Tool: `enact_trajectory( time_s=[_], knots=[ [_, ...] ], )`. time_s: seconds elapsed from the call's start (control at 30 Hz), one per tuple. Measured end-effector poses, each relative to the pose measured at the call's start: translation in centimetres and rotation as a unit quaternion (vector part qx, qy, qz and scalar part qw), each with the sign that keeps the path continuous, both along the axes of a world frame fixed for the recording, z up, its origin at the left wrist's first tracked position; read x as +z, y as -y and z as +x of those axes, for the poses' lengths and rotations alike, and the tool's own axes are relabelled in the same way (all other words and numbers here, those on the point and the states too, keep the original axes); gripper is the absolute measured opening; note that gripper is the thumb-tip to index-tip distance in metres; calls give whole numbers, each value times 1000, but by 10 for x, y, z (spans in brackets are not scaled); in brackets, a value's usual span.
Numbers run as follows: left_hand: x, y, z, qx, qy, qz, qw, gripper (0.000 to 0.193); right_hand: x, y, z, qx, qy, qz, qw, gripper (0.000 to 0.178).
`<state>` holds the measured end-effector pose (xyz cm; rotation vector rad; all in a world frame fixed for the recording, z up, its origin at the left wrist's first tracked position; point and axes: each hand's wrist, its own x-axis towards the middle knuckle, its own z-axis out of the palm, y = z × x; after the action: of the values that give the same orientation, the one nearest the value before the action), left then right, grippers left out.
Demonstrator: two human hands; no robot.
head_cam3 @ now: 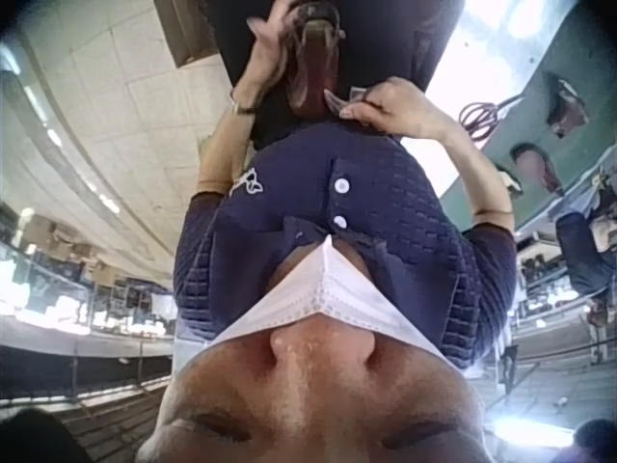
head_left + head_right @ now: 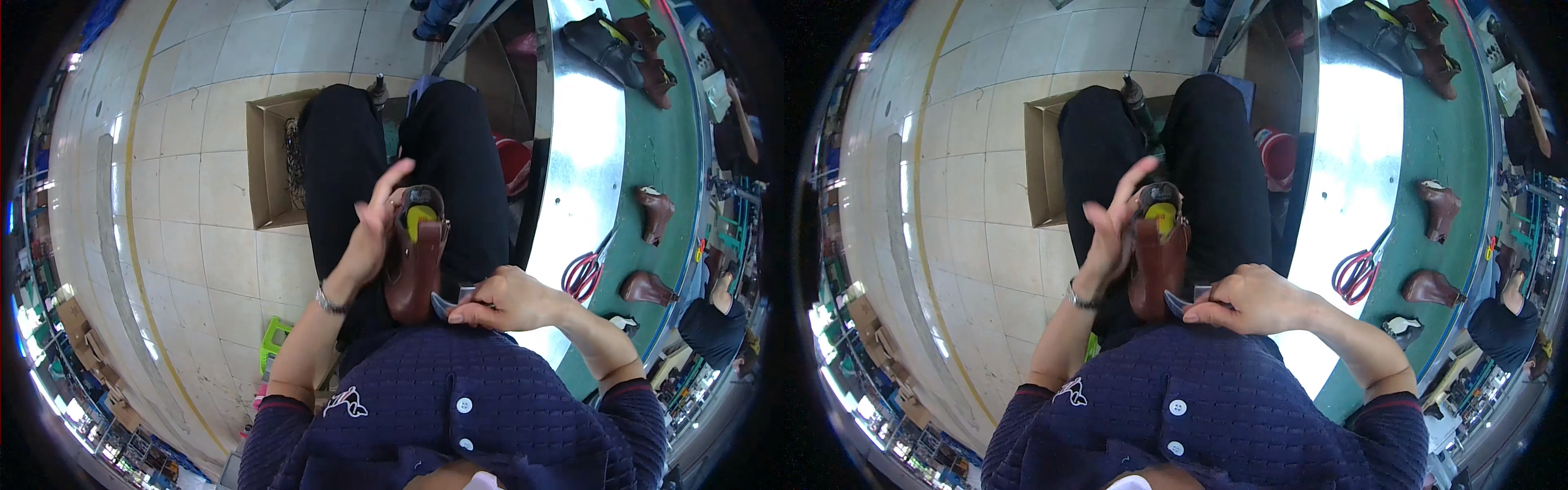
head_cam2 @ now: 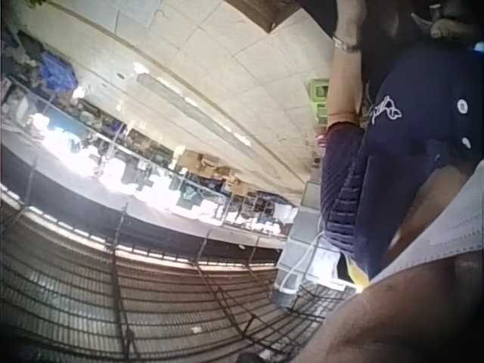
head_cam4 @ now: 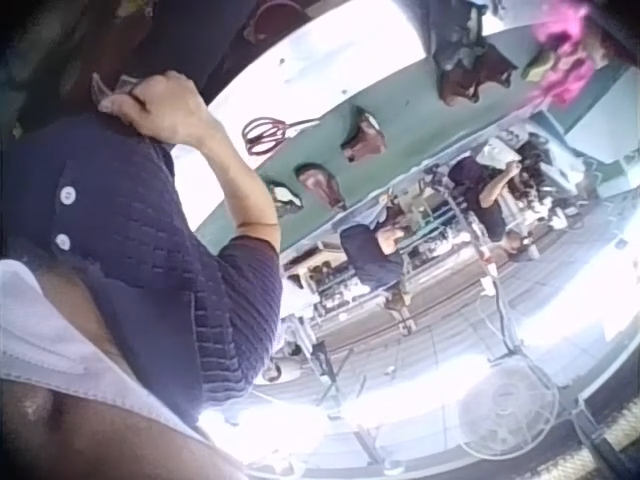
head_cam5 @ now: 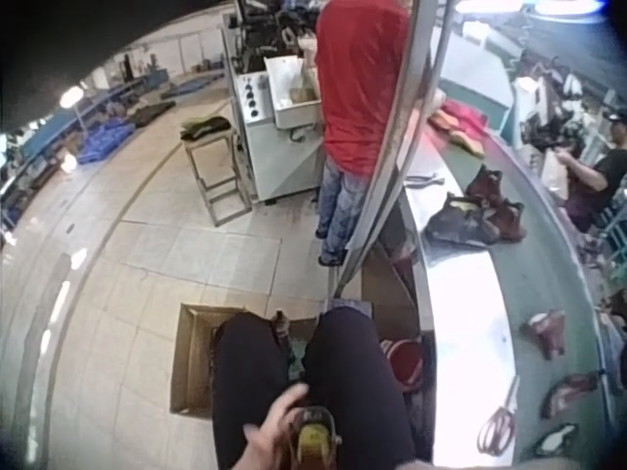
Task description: Using various hand tools to trim, scrape, and shape shoe uppers and soles during the assembly process.
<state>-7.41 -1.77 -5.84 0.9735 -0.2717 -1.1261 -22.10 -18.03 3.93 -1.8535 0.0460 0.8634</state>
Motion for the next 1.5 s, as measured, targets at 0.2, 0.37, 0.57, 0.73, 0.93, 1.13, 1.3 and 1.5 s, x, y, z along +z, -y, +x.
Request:
enact_trajectory(
  time_s=[0.2,0.37,0.57,0.73,0.93,1.13,1.3,1.5],
  knots=[
    [-9,12,-8,-142,-50,139,979,102,3,9,-25,-60,-33,-7,998,52],
    [20,23,4,-163,66,3,984,90,-31,60,-61,-340,-12,-403,850,35],
    [67,55,7,-130,518,-153,832,50,-93,118,-107,-315,44,-633,706,35],
    [97,75,-1,-190,630,-227,717,44,-34,89,-15,-493,151,56,855,66],
    [107,91,-24,-206,635,-277,691,50,-19,75,19,-443,131,330,823,86],
    [101,96,-35,-237,621,-279,693,49,-20,62,6,-513,158,307,786,81],
    [97,102,-42,-243,612,-284,697,48,-28,52,1,-569,173,304,744,75],
    [89,103,-47,-275,596,-281,700,45,-42,45,-2,-597,164,250,745,65]
  ],
)
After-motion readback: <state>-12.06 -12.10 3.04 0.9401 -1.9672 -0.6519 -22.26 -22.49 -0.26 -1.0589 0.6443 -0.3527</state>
